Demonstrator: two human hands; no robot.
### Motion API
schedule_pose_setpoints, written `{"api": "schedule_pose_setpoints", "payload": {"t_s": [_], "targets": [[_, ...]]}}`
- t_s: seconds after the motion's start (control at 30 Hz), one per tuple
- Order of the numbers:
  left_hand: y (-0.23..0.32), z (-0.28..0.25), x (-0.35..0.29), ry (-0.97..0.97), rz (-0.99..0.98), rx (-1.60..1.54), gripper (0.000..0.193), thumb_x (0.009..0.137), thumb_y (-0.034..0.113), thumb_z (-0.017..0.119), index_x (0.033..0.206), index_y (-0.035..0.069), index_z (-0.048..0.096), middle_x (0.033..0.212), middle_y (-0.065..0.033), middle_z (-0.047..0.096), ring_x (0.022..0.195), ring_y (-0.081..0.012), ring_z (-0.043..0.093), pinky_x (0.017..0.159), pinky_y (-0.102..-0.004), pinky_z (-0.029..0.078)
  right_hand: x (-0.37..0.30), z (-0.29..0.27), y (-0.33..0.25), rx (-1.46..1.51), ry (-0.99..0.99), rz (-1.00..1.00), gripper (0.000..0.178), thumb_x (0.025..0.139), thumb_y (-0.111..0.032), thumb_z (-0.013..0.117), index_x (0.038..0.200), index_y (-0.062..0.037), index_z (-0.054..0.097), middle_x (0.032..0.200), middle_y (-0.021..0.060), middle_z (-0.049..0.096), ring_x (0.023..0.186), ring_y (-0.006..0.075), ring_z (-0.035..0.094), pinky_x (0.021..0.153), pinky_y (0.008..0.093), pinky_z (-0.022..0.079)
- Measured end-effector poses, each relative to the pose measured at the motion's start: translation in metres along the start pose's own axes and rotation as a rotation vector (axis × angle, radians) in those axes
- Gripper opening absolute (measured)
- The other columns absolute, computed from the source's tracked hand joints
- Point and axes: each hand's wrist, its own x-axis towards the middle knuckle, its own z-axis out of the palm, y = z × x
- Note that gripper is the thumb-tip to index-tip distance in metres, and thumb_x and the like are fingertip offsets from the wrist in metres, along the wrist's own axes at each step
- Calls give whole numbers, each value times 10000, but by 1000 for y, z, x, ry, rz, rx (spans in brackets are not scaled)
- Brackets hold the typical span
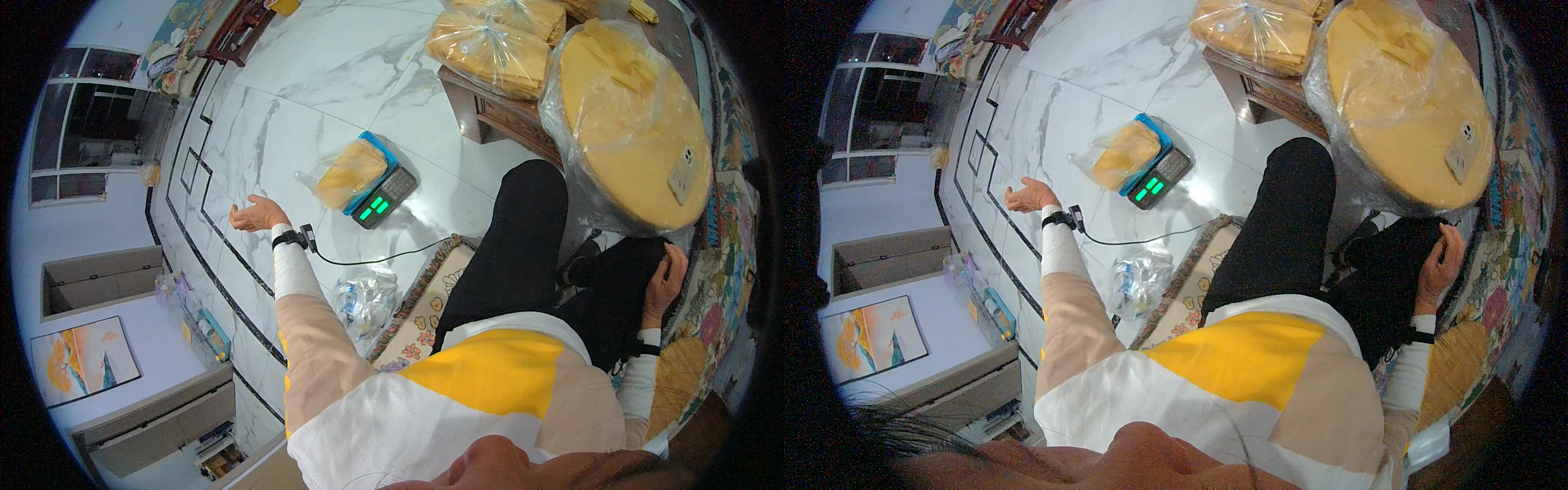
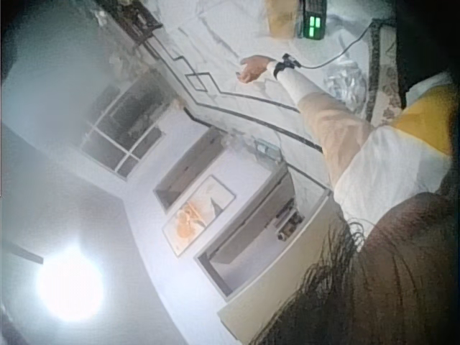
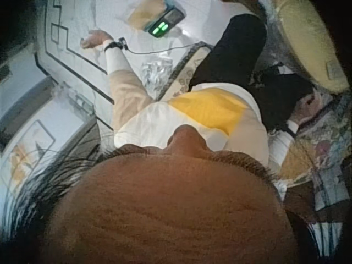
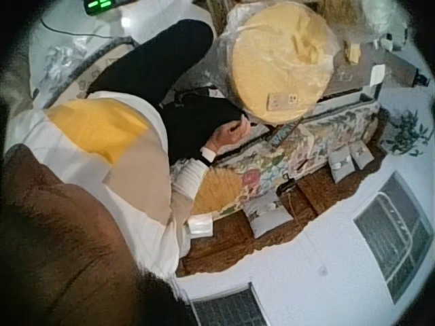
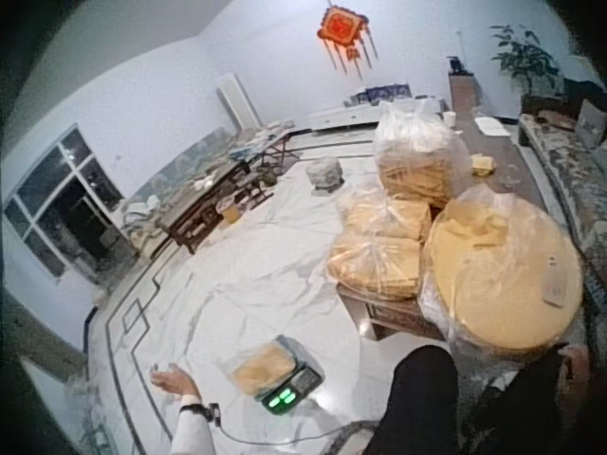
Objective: The person folds thin yellow sheets by hand, stacks them, places them into clear plastic bags, and weighs the bags on a digital scale. The person repeats this process multiple times, handling the sheets and bags directly.
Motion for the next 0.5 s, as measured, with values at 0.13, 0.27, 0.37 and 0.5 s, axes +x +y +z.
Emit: {"api": "schedule_pose_setpoints", "payload": {"t_s": [0.13, 0.27, 0.37, 0.5], "targets": [[-6, 11, -7, -20, -51, 41, 579, 966, 290, 765, 1415, 12, 527, 1415, -171, 484, 1328, -388, 518, 1112, -544, 435, -1, -1, 2, 30, 6, 29, 244, 1119, 7, 589, 1312, -44, 729, 1345, 153, 703, 1280, 345, 669, 1105, 443, 534], [8, 22, -22, -73, -116, 35, 716, 971, 524, 774, 1412, 6, 553, 1382, -196, 521, 1304, -406, 535, 1094, -572, 454, -6, -2, 7, -32, 10, 12, 242, 1108, 16, 596, 1301, -45, 730, 1341, 149, 704, 1270, 342, 672, 1106, 443, 530], [22, 29, -39, -252, -264, 67, 1006, 880, 766, 782, 1458, -22, 544, 1404, -218, 530, 1334, -423, 531, 1112, -582, 456, -11, -2, 9, -23, -6, 24, 242, 1100, 22, 601, 1293, -45, 731, 1338, 142, 706, 1263, 340, 675, 1107, 444, 532], [35, 34, -60, -518, -447, 80, 1404, 671, 967, 800, 1562, -68, 476, 1534, -280, 487, 1472, -448, 458, 1185, -660, 400, -15, 0, 7, -28, -22, 16, 230, 1095, 27, 601, 1268, -42, 736, 1332, 134, 708, 1259, 335, 678, 1101, 443, 540]]}}
